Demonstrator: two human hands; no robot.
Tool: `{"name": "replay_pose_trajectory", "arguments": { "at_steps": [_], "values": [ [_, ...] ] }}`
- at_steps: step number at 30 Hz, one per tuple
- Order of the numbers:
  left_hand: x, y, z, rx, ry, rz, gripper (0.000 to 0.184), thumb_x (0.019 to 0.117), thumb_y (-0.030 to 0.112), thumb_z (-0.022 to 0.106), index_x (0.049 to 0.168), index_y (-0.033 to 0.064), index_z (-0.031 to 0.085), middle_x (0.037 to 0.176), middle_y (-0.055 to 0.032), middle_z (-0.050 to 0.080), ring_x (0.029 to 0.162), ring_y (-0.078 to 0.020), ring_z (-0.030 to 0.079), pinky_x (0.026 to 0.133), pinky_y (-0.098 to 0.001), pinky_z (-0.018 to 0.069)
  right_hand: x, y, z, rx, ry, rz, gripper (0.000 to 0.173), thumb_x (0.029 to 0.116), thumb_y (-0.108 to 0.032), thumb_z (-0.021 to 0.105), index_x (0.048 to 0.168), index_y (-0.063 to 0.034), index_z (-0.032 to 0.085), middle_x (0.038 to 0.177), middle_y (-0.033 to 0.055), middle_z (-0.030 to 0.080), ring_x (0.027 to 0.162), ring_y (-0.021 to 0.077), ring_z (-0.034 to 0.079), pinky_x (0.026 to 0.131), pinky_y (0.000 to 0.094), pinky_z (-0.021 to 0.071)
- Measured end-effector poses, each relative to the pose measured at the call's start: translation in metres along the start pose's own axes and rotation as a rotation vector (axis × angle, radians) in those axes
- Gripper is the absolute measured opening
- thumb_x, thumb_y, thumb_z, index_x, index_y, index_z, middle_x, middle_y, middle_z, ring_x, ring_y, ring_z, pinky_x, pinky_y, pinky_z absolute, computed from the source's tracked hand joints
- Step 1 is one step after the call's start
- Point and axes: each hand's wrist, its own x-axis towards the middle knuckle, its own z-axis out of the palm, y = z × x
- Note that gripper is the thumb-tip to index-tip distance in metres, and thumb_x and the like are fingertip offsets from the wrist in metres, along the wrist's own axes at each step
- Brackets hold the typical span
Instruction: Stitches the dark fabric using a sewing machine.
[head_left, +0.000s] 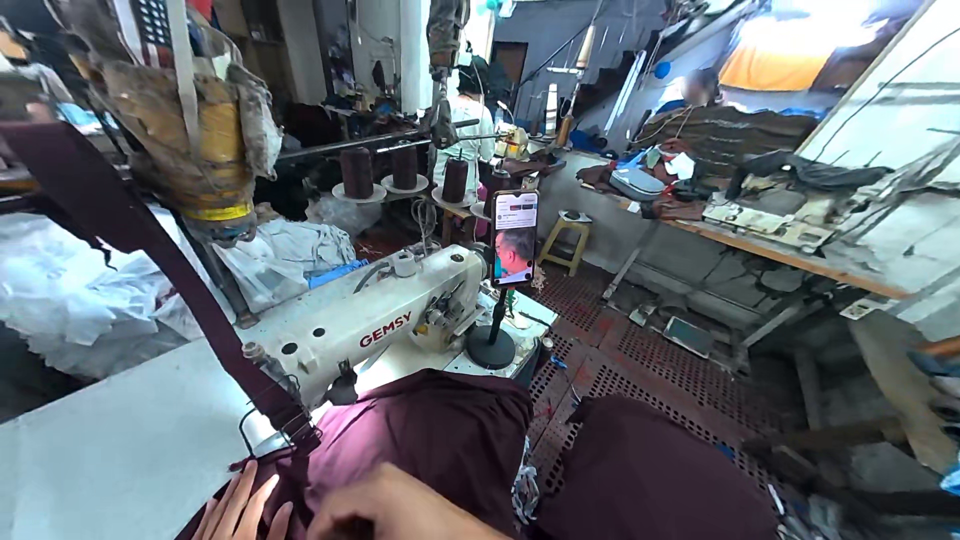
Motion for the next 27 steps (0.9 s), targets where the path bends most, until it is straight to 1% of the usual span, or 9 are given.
{"name": "replay_pose_trajectory", "arguments": {
  "at_steps": [2, 3, 5, 6, 9, 13, 22, 24, 27],
  "values": [
    [-0.001, -0.004, 0.006, 0.037, 0.022, -0.006, 0.057, 0.1041, 0.045, 0.048, 0.138, 0.0013, 0.062, 0.157, -0.0277, 0.042, 0.146, -0.0462, 0.041, 0.121, -0.062, 0.027, 0.003, 0.052, 0.012, -0.395, 0.044, 0.255, 0.022, 0.0965, -0.03, 0.069, 0.095, -0.0085, 0.075, 0.079, 0.0069, 0.072, 0.072, 0.0223, 0.07, 0.061, 0.0479, 0.0561],
    [-0.002, -0.005, 0.008, 0.047, 0.025, -0.013, 0.058, 0.1037, 0.047, 0.049, 0.138, 0.0023, 0.062, 0.158, -0.0268, 0.042, 0.147, -0.0457, 0.04, 0.121, -0.0617, 0.0267, 0.004, 0.075, 0.014, -0.51, 0.057, 0.364, 0.024, 0.0964, -0.033, 0.067, 0.096, -0.01, 0.075, 0.082, 0.0079, 0.072, 0.075, 0.0254, 0.071, 0.063, 0.0524, 0.0553],
    [-0.002, -0.002, 0.006, 0.059, 0.003, -0.043, 0.063, 0.1027, 0.053, 0.049, 0.14, 0.0043, 0.06, 0.16, -0.0251, 0.039, 0.148, -0.0448, 0.038, 0.122, -0.0621, 0.025, 0.004, 0.109, 0.01, -0.638, 0.025, 0.552, 0.022, 0.0951, -0.03, 0.064, 0.104, -0.0118, 0.073, 0.092, 0.0093, 0.074, 0.086, 0.029, 0.072, 0.069, 0.0564, 0.055],
    [-0.001, -0.001, 0.004, 0.065, -0.011, -0.053, 0.066, 0.1021, 0.056, 0.048, 0.141, 0.0043, 0.06, 0.16, -0.0251, 0.039, 0.148, -0.0448, 0.037, 0.121, -0.0625, 0.0247, 0.003, 0.121, 0.009, -0.684, 0.021, 0.588, 0.023, 0.0939, -0.03, 0.063, 0.105, -0.0133, 0.073, 0.095, 0.0083, 0.074, 0.088, 0.0284, 0.072, 0.07, 0.0557, 0.0548],
    [0.0, 0.001, 0.003, 0.082, -0.015, -0.074, 0.076, 0.0989, 0.065, 0.048, 0.143, 0.0046, 0.058, 0.161, -0.0249, 0.038, 0.149, -0.0434, 0.037, 0.122, -0.0619, 0.0237, 0.0, 0.13, 0.007, -0.734, 0.031, 0.563, 0.022, 0.092, -0.032, 0.064, 0.102, -0.0138, 0.072, 0.092, 0.0066, 0.074, 0.085, 0.0263, 0.072, 0.066, 0.0533, 0.0543],
    [0.001, 0.003, 0.002, 0.099, -0.022, -0.084, 0.083, 0.0958, 0.072, 0.047, 0.146, 0.0058, 0.056, 0.162, -0.0246, 0.036, 0.15, -0.042, 0.035, 0.123, -0.0609, 0.0226, -0.002, 0.131, 0.006, -0.74, 0.009, 0.509, 0.022, 0.0927, -0.033, 0.063, 0.097, -0.0127, 0.071, 0.087, 0.0064, 0.072, 0.081, 0.0254, 0.071, 0.062, 0.0514, 0.0533],
    [-0.001, 0.004, 0.002, 0.098, 0.006, -0.063, 0.085, 0.0946, 0.073, 0.048, 0.144, 0.0043, 0.057, 0.16, -0.0259, 0.039, 0.149, -0.0439, 0.037, 0.122, -0.0636, 0.0235, -0.003, 0.13, 0.006, -0.707, 0.024, 0.5, 0.022, 0.0916, -0.032, 0.064, 0.099, -0.0136, 0.072, 0.088, 0.0057, 0.073, 0.082, 0.025, 0.072, 0.063, 0.0521, 0.0536],
    [-0.001, 0.005, 0.002, 0.121, 0.002, -0.075, 0.092, 0.0902, 0.078, 0.049, 0.145, 0.0051, 0.056, 0.16, -0.025, 0.039, 0.148, -0.0437, 0.038, 0.121, -0.063, 0.0251, -0.004, 0.131, 0.006, -0.716, 0.038, 0.484, 0.021, 0.0912, -0.032, 0.065, 0.098, -0.0136, 0.072, 0.086, 0.0054, 0.072, 0.08, 0.0246, 0.072, 0.062, 0.0512, 0.0534],
    [0.0, 0.009, 0.001, 0.174, -0.002, -0.107, 0.108, 0.079, 0.091, 0.049, 0.146, 0.0063, 0.056, 0.16, -0.0238, 0.04, 0.145, -0.0442, 0.041, 0.118, -0.0625, 0.0298, -0.005, 0.132, 0.006, -0.724, 0.037, 0.469, 0.021, 0.0915, -0.032, 0.064, 0.098, -0.0133, 0.072, 0.086, 0.0053, 0.072, 0.08, 0.0243, 0.072, 0.061, 0.0504, 0.0534]
  ]
}}
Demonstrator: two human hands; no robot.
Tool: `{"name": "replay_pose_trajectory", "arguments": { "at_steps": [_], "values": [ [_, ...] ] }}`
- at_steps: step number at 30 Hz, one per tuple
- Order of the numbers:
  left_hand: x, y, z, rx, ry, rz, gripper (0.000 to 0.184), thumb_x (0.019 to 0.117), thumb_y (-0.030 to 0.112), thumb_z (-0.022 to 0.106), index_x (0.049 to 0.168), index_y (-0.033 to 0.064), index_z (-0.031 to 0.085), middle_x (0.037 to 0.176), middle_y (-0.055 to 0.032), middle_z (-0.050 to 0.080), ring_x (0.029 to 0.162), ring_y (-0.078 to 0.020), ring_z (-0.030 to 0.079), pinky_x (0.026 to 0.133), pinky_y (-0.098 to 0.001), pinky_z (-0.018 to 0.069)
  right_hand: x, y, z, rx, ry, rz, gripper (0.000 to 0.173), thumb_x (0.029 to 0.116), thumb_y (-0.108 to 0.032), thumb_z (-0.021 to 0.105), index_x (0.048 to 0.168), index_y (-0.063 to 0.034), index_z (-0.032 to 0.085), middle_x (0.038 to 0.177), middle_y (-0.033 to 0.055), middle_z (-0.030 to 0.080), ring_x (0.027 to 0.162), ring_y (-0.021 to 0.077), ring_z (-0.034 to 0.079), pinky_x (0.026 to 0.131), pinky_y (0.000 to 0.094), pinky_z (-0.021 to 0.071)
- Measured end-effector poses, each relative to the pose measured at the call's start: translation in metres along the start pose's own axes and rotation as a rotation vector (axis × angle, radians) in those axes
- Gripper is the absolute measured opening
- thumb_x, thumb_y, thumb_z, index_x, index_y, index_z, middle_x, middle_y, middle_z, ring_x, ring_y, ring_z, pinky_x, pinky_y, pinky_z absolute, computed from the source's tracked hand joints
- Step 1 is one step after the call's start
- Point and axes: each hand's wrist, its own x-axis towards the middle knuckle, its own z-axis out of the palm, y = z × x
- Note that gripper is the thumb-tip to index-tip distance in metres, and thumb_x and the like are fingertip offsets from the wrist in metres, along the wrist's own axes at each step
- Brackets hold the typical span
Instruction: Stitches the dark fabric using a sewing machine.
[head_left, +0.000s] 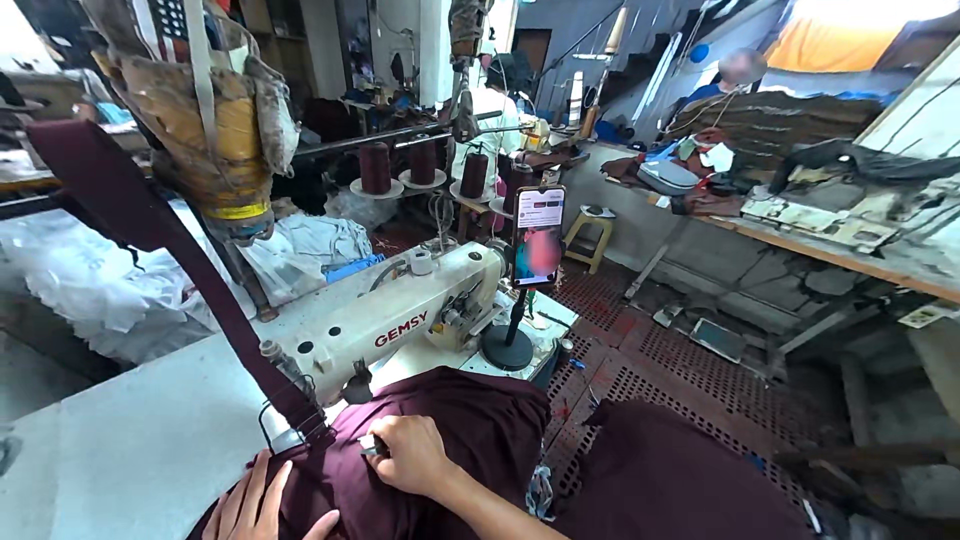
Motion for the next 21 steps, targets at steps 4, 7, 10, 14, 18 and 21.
{"name": "replay_pose_trajectory", "arguments": {
  "at_steps": [4, 7, 10, 14, 18, 21],
  "values": [
    [-0.001, 0.001, 0.002, 0.013, 0.017, -0.014, 0.113, 0.0751, 0.094, 0.048, 0.146, 0.006, 0.055, 0.159, -0.0259, 0.039, 0.144, -0.0473, 0.041, 0.117, -0.0631, 0.031, 0.0, 0.0, -0.001, 0.005, -0.017, 0.009, 0.02, 0.0913, -0.031, 0.064, 0.098, -0.0131, 0.072, 0.087, 0.0058, 0.072, 0.081, 0.0242, 0.072, 0.062, 0.0506, 0.0535],
    [-0.001, 0.001, 0.003, 0.001, 0.017, -0.026, 0.114, 0.0749, 0.094, 0.049, 0.147, 0.0059, 0.054, 0.16, -0.0273, 0.037, 0.146, -0.048, 0.038, 0.118, -0.0641, 0.0283, 0.0, 0.001, 0.0, 0.005, -0.01, 0.005, 0.02, 0.0911, -0.031, 0.064, 0.096, -0.0127, 0.072, 0.086, 0.0058, 0.071, 0.08, 0.024, 0.071, 0.061, 0.0501, 0.0529],
    [-0.001, 0.002, 0.003, -0.005, 0.012, -0.037, 0.114, 0.075, 0.094, 0.048, 0.148, 0.006, 0.053, 0.161, -0.0286, 0.035, 0.147, -0.0491, 0.037, 0.119, -0.0641, 0.0274, 0.001, 0.001, 0.0, -0.004, -0.016, 0.0, 0.02, 0.0912, -0.031, 0.063, 0.096, -0.0127, 0.071, 0.085, 0.0055, 0.071, 0.079, 0.0237, 0.071, 0.06, 0.0495, 0.0526],
    [-0.002, 0.002, 0.005, -0.007, 0.012, -0.046, 0.116, 0.0752, 0.094, 0.048, 0.148, 0.004, 0.052, 0.161, -0.0303, 0.034, 0.147, -0.0495, 0.035, 0.12, -0.0634, 0.0263, 0.0, 0.001, 0.0, -0.006, -0.016, 0.009, 0.02, 0.0914, -0.031, 0.064, 0.097, -0.0132, 0.072, 0.086, 0.0054, 0.071, 0.08, 0.0236, 0.071, 0.061, 0.0495, 0.0529],
    [-0.003, 0.003, 0.009, -0.013, 0.03, -0.035, 0.115, 0.0779, 0.092, 0.048, 0.148, 0.0008, 0.051, 0.16, -0.0316, 0.033, 0.149, -0.0489, 0.033, 0.122, -0.0627, 0.0238, -0.002, 0.011, -0.012, -0.033, 0.012, 0.135, 0.023, 0.0914, -0.032, 0.064, 0.104, -0.0154, 0.072, 0.092, 0.005, 0.073, 0.084, 0.025, 0.072, 0.065, 0.0526, 0.0554],
    [-0.002, 0.012, 0.014, -0.048, 0.037, -0.007, 0.113, 0.0822, 0.088, 0.047, 0.146, -0.005, 0.05, 0.159, -0.0309, 0.037, 0.149, -0.0467, 0.035, 0.123, -0.0607, 0.0251, -0.002, 0.04, -0.026, -0.075, 0.112, 0.23, 0.025, 0.0931, -0.036, 0.063, 0.102, -0.0151, 0.074, 0.088, 0.0057, 0.074, 0.079, 0.0264, 0.073, 0.062, 0.0535, 0.0559]
  ]
}}
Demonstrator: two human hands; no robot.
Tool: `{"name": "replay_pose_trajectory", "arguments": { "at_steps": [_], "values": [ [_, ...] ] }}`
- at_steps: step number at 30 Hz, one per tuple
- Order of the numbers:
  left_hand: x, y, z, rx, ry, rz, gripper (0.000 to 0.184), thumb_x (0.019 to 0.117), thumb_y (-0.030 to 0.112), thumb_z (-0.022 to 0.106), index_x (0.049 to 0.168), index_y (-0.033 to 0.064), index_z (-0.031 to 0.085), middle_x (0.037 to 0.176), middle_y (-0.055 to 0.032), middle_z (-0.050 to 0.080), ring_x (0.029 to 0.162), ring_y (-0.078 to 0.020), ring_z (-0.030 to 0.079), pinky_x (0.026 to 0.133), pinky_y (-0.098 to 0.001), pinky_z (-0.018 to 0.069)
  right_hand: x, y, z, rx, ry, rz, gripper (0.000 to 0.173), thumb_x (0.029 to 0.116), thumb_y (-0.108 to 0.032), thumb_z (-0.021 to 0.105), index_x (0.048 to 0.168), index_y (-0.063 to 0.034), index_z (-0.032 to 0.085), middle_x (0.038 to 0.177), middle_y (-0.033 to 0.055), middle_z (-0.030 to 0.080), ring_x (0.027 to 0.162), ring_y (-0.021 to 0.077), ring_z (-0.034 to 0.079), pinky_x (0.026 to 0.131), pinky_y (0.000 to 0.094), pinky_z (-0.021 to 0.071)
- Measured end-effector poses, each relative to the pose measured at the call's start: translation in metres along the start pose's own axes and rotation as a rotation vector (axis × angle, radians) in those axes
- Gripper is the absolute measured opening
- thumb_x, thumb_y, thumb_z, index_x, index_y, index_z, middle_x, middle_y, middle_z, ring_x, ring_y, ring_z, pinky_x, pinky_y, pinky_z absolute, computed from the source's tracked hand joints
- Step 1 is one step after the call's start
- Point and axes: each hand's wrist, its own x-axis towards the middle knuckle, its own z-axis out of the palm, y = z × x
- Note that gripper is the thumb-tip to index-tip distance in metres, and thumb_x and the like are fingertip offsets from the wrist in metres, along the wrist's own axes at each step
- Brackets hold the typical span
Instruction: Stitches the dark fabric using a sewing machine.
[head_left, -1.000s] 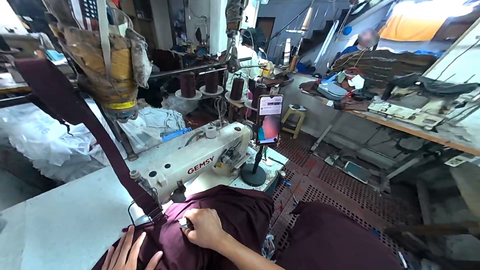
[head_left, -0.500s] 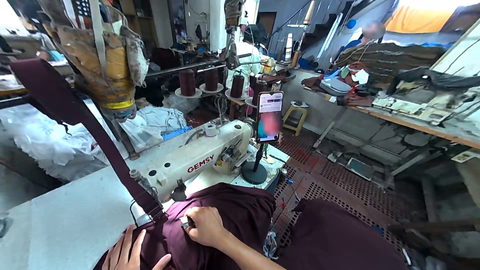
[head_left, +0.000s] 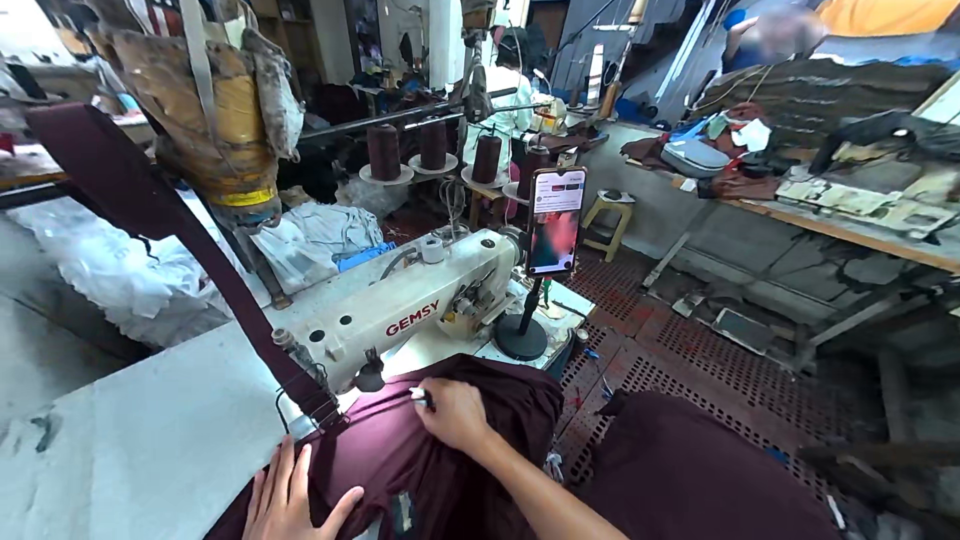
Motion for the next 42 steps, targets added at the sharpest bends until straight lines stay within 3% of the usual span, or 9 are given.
{"name": "replay_pose_trajectory", "arguments": {
  "at_steps": [5, 9, 15, 19, 26, 29, 32, 37, 42],
  "values": [
    [0.01, 0.03, 0.013, -0.161, 0.022, 0.03, 0.077, 0.1029, 0.056, 0.044, 0.146, -0.0069, 0.051, 0.154, -0.0306, 0.044, 0.146, -0.0445, 0.041, 0.123, -0.0579, 0.028, 0.014, 0.043, -0.023, -0.076, -0.02, 0.131, 0.031, 0.0959, -0.04, 0.059, 0.109, -0.0153, 0.073, 0.091, 0.0081, 0.075, 0.084, 0.0296, 0.073, 0.068, 0.0553, 0.0553],
    [0.016, 0.032, 0.013, -0.2, 0.04, 0.038, 0.053, 0.105, 0.03, 0.043, 0.141, -0.0066, 0.056, 0.149, -0.0303, 0.05, 0.142, -0.0448, 0.047, 0.119, -0.055, 0.0367, 0.019, 0.049, -0.03, -0.136, -0.06, 0.183, 0.034, 0.0971, -0.042, 0.056, 0.116, -0.018, 0.07, 0.095, 0.008, 0.075, 0.088, 0.03, 0.073, 0.07, 0.055, 0.0555],
    [0.011, 0.029, 0.019, 0.047, 0.056, 0.066, 0.07, 0.1046, 0.055, 0.034, 0.145, 0.0031, 0.057, 0.154, -0.0183, 0.051, 0.146, -0.0328, 0.046, 0.123, -0.0562, 0.0268, 0.015, 0.044, -0.024, -0.175, -0.008, 0.19, 0.031, 0.0956, -0.036, 0.059, 0.118, -0.0177, 0.071, 0.096, 0.0084, 0.076, 0.086, 0.0311, 0.074, 0.068, 0.0555, 0.0559],
    [0.012, 0.033, 0.011, 0.037, 0.0, 0.018, 0.069, 0.1048, 0.055, 0.032, 0.149, 0.0067, 0.054, 0.159, -0.0123, 0.046, 0.15, -0.0283, 0.04, 0.125, -0.054, 0.0248, 0.017, 0.013, -0.041, -0.239, -0.225, 0.244, 0.041, 0.0976, -0.022, 0.056, 0.137, -0.0165, 0.062, 0.123, 0.0161, 0.07, 0.103, 0.04, 0.07, 0.08, 0.0635, 0.0546],
    [0.011, 0.032, 0.002, -0.029, -0.12, -0.026, 0.055, 0.1069, 0.033, 0.036, 0.152, 0.004, 0.048, 0.165, -0.012, 0.037, 0.154, -0.0256, 0.032, 0.128, -0.0503, 0.0177, -0.023, -0.085, 0.005, -0.001, -0.245, -0.227, 0.032, 0.0906, -0.027, 0.066, 0.122, -0.0231, 0.074, 0.105, 0.0071, 0.072, 0.084, 0.0274, 0.072, 0.065, 0.0519, 0.0577],
    [0.01, 0.029, 0.002, -0.062, -0.093, 0.01, 0.057, 0.0944, 0.013, 0.046, 0.151, 0.0024, 0.05, 0.164, -0.0115, 0.039, 0.153, -0.0236, 0.034, 0.128, -0.0477, 0.0204, -0.023, -0.096, 0.035, -0.035, -0.26, -0.267, 0.045, 0.0877, -0.023, 0.064, 0.132, -0.0277, 0.071, 0.097, 0.0084, 0.069, 0.075, 0.0272, 0.069, 0.058, 0.0482, 0.0542],
    [0.014, 0.019, 0.003, -0.056, -0.072, 0.039, 0.056, 0.0953, 0.015, 0.045, 0.149, 0.0038, 0.052, 0.163, -0.0083, 0.041, 0.152, -0.0204, 0.036, 0.127, -0.0454, 0.0238, -0.02, -0.101, 0.047, -0.217, -0.2, -0.288, 0.057, 0.0863, -0.023, 0.064, 0.143, -0.0255, 0.064, 0.098, 0.0101, 0.07, 0.069, 0.0272, 0.068, 0.053, 0.0449, 0.0529],
    [0.021, 0.003, 0.011, -0.058, 0.081, 0.123, 0.049, 0.0956, 0.03, 0.046, 0.133, 0.0067, 0.066, 0.146, -0.0099, 0.06, 0.139, -0.0273, 0.053, 0.119, -0.0553, 0.0361, -0.017, -0.104, 0.062, -0.175, 0.059, -0.32, 0.019, 0.0834, -0.027, 0.067, 0.098, -0.0162, 0.075, 0.086, 0.0054, 0.071, 0.064, 0.023, 0.068, 0.05, 0.0443, 0.0539],
    [0.027, 0.002, 0.009, -0.021, 0.02, 0.165, 0.05, 0.0873, 0.015, 0.056, 0.131, -0.0089, 0.063, 0.142, -0.0249, 0.059, 0.137, -0.0411, 0.053, 0.114, -0.0628, 0.036, -0.012, -0.102, 0.053, -0.121, -0.107, -0.305, 0.033, 0.0809, -0.02, 0.073, 0.113, -0.0115, 0.074, 0.097, 0.0099, 0.071, 0.071, 0.0267, 0.07, 0.052, 0.0458, 0.0541]
  ]
}}
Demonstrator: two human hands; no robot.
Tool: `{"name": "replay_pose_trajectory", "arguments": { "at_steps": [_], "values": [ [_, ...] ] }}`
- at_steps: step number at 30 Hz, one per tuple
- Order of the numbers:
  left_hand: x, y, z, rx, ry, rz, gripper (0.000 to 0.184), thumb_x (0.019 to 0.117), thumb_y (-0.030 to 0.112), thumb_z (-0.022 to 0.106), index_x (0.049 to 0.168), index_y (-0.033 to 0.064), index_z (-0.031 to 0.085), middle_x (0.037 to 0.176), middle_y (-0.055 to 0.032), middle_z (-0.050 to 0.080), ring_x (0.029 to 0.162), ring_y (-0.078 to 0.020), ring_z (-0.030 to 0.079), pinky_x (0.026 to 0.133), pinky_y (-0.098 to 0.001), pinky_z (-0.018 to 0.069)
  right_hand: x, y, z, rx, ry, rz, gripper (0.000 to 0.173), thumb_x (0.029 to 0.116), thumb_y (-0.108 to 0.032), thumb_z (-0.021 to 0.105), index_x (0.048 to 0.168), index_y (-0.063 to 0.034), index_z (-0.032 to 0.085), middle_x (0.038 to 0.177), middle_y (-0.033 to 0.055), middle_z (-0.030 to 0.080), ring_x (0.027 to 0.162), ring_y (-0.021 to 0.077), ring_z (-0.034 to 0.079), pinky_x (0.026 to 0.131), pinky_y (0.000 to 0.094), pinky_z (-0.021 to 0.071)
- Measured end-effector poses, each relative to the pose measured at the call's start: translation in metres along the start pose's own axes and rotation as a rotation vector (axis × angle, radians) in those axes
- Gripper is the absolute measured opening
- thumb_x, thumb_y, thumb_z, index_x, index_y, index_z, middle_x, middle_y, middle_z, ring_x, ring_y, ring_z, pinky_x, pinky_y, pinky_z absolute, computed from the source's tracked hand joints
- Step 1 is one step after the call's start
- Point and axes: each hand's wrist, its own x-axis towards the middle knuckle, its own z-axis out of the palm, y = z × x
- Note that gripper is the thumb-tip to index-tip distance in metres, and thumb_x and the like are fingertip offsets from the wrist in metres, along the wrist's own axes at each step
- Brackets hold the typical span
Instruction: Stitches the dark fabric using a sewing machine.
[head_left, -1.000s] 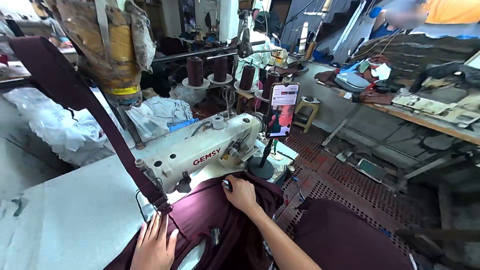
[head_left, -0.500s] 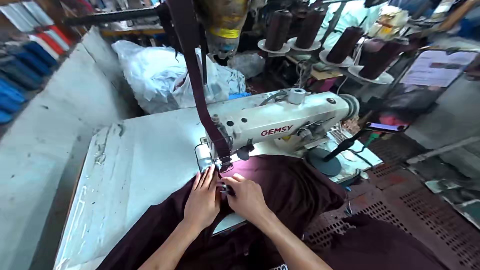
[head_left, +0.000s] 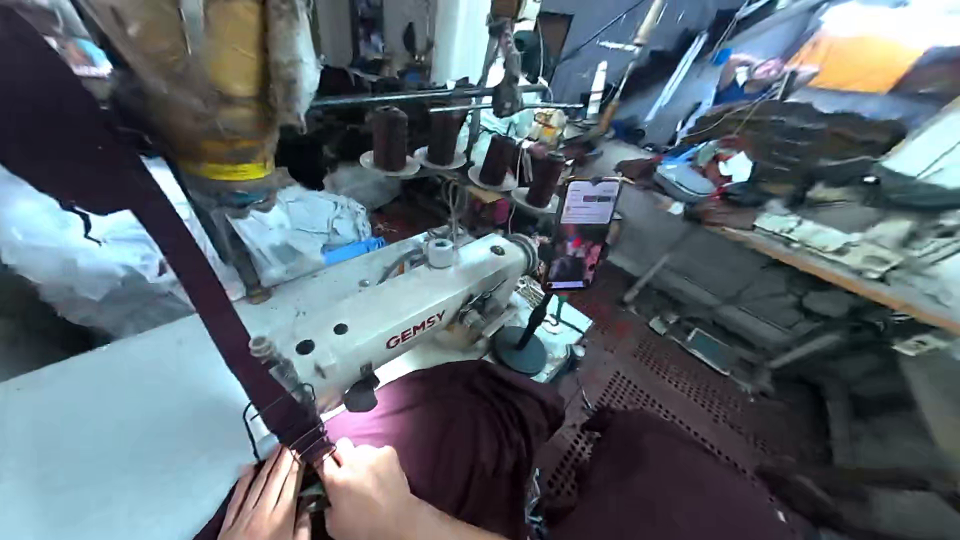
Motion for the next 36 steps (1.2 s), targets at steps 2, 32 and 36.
{"name": "replay_pose_trajectory", "arguments": {
  "at_steps": [2, 32, 36],
  "values": [
    [0.001, -0.004, 0.001, 0.016, -0.006, -0.003, 0.051, 0.0862, 0.016, 0.056, 0.131, -0.0081, 0.063, 0.142, -0.0244, 0.059, 0.138, -0.0408, 0.052, 0.115, -0.0634, 0.0343, -0.003, 0.002, 0.0, 0.017, -0.017, -0.019, 0.033, 0.0805, -0.019, 0.072, 0.113, -0.0123, 0.073, 0.096, 0.0093, 0.069, 0.07, 0.0259, 0.068, 0.05, 0.0446, 0.0527],
    [-0.025, 0.035, -0.004, -0.091, 0.101, -0.234, 0.036, 0.1014, 0.028, 0.05, 0.126, 0.0113, 0.071, 0.122, -0.0121, 0.065, 0.115, -0.0279, 0.061, 0.099, -0.0383, 0.0526, -0.008, 0.057, 0.002, 0.056, 0.118, -0.358, 0.039, 0.0825, -0.015, 0.067, 0.119, -0.026, 0.077, 0.076, 0.0052, 0.063, 0.059, 0.0226, 0.062, 0.046, 0.0415, 0.0481],
    [-0.022, 0.035, -0.005, -0.087, 0.025, -0.234, 0.04, 0.1032, 0.03, 0.047, 0.132, 0.012, 0.069, 0.126, -0.0125, 0.063, 0.118, -0.0275, 0.06, 0.102, -0.038, 0.0507, -0.006, 0.055, 0.001, -0.01, 0.109, -0.38, 0.049, 0.0822, -0.015, 0.066, 0.129, -0.0296, 0.074, 0.075, 0.0049, 0.063, 0.057, 0.0226, 0.061, 0.045, 0.0403, 0.0468]
  ]
}}
